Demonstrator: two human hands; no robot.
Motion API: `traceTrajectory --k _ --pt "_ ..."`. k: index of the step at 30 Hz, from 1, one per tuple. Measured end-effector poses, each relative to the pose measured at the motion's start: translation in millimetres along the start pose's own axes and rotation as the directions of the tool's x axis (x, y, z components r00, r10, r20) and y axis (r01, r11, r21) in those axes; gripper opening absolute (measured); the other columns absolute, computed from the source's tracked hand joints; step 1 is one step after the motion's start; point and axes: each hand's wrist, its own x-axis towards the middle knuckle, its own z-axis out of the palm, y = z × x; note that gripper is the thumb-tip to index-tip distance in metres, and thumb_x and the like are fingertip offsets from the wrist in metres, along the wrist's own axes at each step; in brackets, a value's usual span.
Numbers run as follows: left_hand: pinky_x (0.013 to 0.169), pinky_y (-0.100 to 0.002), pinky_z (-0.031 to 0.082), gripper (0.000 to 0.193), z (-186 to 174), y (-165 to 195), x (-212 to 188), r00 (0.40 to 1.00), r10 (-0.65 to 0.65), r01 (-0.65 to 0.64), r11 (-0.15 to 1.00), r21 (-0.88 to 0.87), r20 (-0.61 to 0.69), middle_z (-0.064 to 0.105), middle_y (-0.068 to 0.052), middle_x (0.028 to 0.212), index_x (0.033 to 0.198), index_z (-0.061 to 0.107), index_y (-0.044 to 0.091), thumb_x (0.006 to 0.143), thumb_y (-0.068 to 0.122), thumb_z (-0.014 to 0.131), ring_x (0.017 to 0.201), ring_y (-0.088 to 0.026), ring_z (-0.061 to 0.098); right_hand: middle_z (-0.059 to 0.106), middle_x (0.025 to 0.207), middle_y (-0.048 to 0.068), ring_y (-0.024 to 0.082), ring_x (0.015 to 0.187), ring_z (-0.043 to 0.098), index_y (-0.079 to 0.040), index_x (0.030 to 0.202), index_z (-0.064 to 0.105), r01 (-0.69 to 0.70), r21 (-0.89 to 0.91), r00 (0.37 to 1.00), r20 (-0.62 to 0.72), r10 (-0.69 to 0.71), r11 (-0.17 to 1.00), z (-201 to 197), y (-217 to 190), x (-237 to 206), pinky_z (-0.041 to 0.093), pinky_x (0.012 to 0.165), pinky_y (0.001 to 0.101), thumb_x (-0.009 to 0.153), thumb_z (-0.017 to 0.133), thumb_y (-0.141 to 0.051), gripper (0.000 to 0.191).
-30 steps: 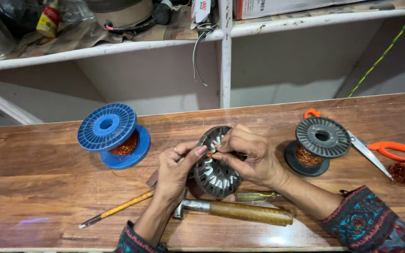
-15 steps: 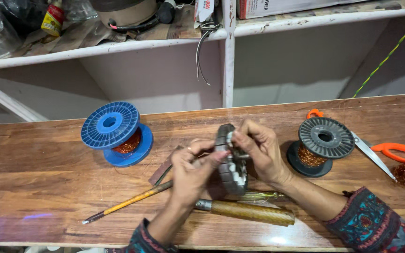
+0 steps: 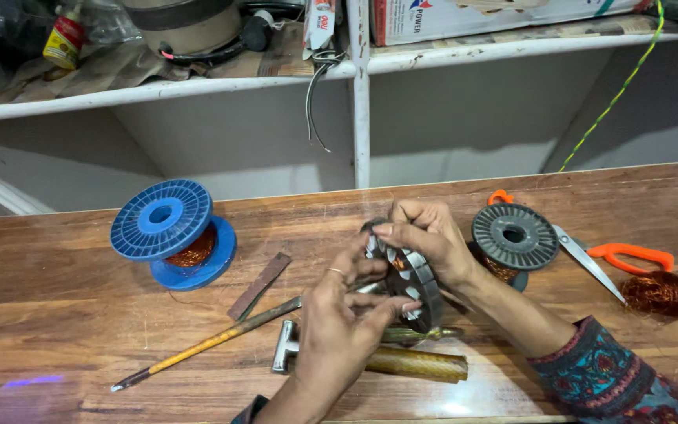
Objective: The person winds copper wire by hand into the slots of a motor armature. They repeatedly pull wire from a spool, thread it through slots, and tuck it in place. Tools such as a hammer and screwdriver are present but not used during the clip.
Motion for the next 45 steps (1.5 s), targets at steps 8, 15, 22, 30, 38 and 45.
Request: traceTrajectory --k 8,15,22,30,38,45 --pt "0.060 -0.023 0.061 0.039 -66 -5 37 0.853 0.499 -0.519 0.783 0.344 0.152 0.072 -0.007 0.100 0.109 0.072 0.002 0.078 0.016 0.089 0.078 -0.013 0.072 0.053 0.061 -0.004 0.004 0.053 0.044 -0.008 0.069 0.055 -0.101 0.236 0.993 0.091 0.081 0.966 14 21 20 0.032 0.047 0.0227 0.087 0.071 -0.007 0.024" --pt "0.067 -0.027 0.058 0.036 -64 -21 53 0.805 0.563 -0.593 0.763 0.257 0.188 0.069 -0.007 0.097 0.107 0.071 0.002 0.079 0.014 0.089 0.084 -0.014 0.069 0.054 0.064 -0.004 0.003 0.058 0.045 -0.005 0.071 0.058 -0.098 0.241 0.994 0.062 0.085 0.965 4 35 32 0.034 0.051 0.0223 0.088 0.068 -0.009 0.020" --pt "0.067 -0.030 0.055 0.037 -52 -30 70 0.804 0.570 -0.593 0.758 0.270 0.166 0.069 -0.007 0.089 0.108 0.071 0.000 0.078 0.011 0.089 0.078 -0.017 0.067 0.056 0.063 -0.002 0.005 0.056 0.045 -0.005 0.072 0.060 -0.150 0.257 0.988 0.017 0.150 0.955 -6 37 35 0.035 0.050 0.0227 0.086 0.067 -0.011 0.017" --pt "0.064 -0.033 0.051 0.025 -59 -24 73 0.788 0.584 -0.615 0.734 0.290 0.194 0.066 -0.007 0.084 0.096 0.068 0.000 0.081 0.008 0.087 0.073 -0.019 0.062 0.058 0.072 0.001 0.008 0.066 0.050 -0.003 0.076 0.058 -0.129 0.341 0.987 0.136 0.087 0.931 -2 45 42 0.041 0.060 0.0252 0.088 0.066 -0.011 0.016" --pt "0.058 -0.034 0.048 0.025 -63 -18 71 0.785 0.581 -0.618 0.717 0.322 0.213 0.060 -0.006 0.077 0.092 0.067 0.001 0.080 0.010 0.087 0.067 -0.018 0.058 0.058 0.072 0.004 0.009 0.067 0.051 -0.003 0.075 0.056 -0.113 0.342 0.982 0.181 0.052 0.933 4 43 42 0.043 0.060 0.0264 0.093 0.068 -0.012 0.022" --pt "0.056 -0.035 0.047 0.030 -65 -22 71 0.750 0.627 -0.656 0.665 0.358 0.209 0.062 -0.007 0.078 0.088 0.064 0.001 0.078 0.013 0.089 0.066 -0.019 0.058 0.059 0.069 0.005 0.009 0.061 0.052 -0.004 0.071 0.056 -0.102 0.260 0.985 0.160 0.061 0.960 11 36 41 0.042 0.054 0.0252 0.089 0.068 -0.012 0.022"
